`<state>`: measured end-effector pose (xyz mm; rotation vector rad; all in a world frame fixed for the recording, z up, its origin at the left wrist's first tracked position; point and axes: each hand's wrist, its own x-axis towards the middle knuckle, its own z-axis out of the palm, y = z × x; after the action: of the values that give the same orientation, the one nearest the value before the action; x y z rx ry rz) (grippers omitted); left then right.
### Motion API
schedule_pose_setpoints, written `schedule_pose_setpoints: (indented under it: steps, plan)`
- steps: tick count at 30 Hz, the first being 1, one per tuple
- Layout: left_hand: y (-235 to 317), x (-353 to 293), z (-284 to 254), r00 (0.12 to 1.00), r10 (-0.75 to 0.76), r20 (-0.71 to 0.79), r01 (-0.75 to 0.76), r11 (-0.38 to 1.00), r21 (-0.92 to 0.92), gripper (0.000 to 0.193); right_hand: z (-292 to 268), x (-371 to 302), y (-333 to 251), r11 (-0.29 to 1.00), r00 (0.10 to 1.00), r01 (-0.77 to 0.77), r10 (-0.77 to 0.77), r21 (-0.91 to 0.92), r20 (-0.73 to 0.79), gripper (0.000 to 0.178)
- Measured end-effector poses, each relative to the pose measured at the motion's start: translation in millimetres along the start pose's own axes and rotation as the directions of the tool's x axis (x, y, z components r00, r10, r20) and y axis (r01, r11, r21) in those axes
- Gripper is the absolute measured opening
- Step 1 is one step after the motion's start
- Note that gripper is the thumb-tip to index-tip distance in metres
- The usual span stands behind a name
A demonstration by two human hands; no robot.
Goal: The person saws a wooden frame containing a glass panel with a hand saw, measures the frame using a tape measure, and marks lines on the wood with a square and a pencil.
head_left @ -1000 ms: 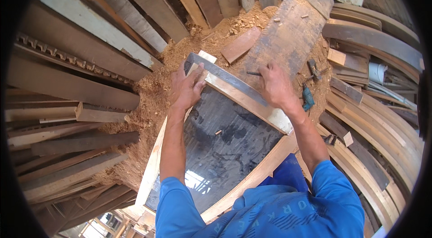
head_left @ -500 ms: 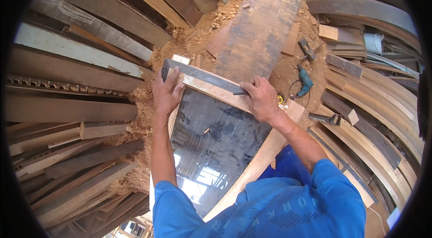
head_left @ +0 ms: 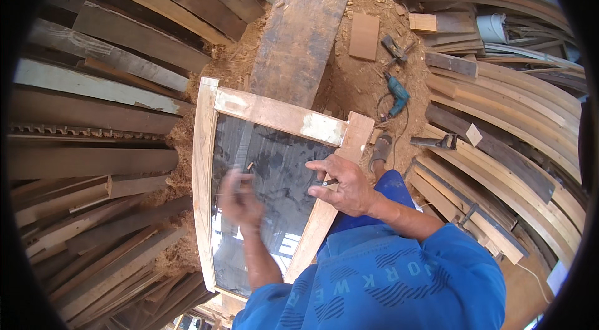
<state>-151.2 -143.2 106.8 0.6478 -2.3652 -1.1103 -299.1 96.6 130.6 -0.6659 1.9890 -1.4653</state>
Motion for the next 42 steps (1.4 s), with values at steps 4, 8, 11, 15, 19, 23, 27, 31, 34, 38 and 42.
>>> schedule_pose_setpoints:
  steps: [4,8,11,15,19,23,27,31,34,38,42]
  plan:
    - [103,-49,92,0.928,-0.032,0.37,0.013,0.999,0.052,0.069,-2,-34,10,0.982,0.998,-0.036,0.044,0.185,-0.036,0.047]
    - [86,-120,163,0.834,-0.18,0.522,0.222,0.975,-0.02,0.079,-13,-69,55,0.857,0.884,-0.422,0.462,0.295,-0.079,0.034]
    - [115,-116,173,0.891,-0.038,0.452,-0.017,0.993,0.116,0.083,-41,-77,96,0.735,0.763,-0.63,0.645,0.249,0.027,0.028]
    - [109,-112,175,0.911,-0.143,0.387,0.003,0.941,0.339,0.102,-50,-80,151,0.854,0.859,-0.489,0.506,0.18,-0.07,0.024]
    - [91,-109,180,0.88,-0.234,0.414,0.079,0.931,0.357,0.111,-49,-68,158,0.878,0.879,-0.465,0.473,0.116,-0.056,0.026]
    - [87,-108,194,0.903,-0.119,0.413,0.005,0.963,0.268,0.108,-40,-54,153,0.895,0.89,-0.44,0.446,0.08,-0.094,0.031]
    - [85,-104,204,0.919,-0.117,0.377,-0.027,0.934,0.356,0.096,-34,-59,164,0.914,0.91,-0.362,0.389,0.183,-0.141,0.029]
    - [90,-97,202,0.932,-0.088,0.353,-0.047,0.934,0.355,0.083,-40,-57,144,0.855,0.875,-0.426,0.473,0.295,-0.106,0.024]
    - [83,-97,207,0.95,0.004,0.313,-0.099,0.953,0.286,0.08,-36,-57,145,0.826,0.857,-0.43,0.501,0.364,-0.124,0.02]
    - [83,-88,209,0.916,-0.045,0.399,-0.12,0.917,0.38,0.081,-36,-52,149,0.774,0.839,-0.404,0.526,0.487,-0.141,0.015]
    - [80,-80,213,0.934,-0.015,0.358,-0.133,0.914,0.384,0.085,-39,-54,156,0.852,0.864,-0.416,0.479,0.317,-0.153,0.014]
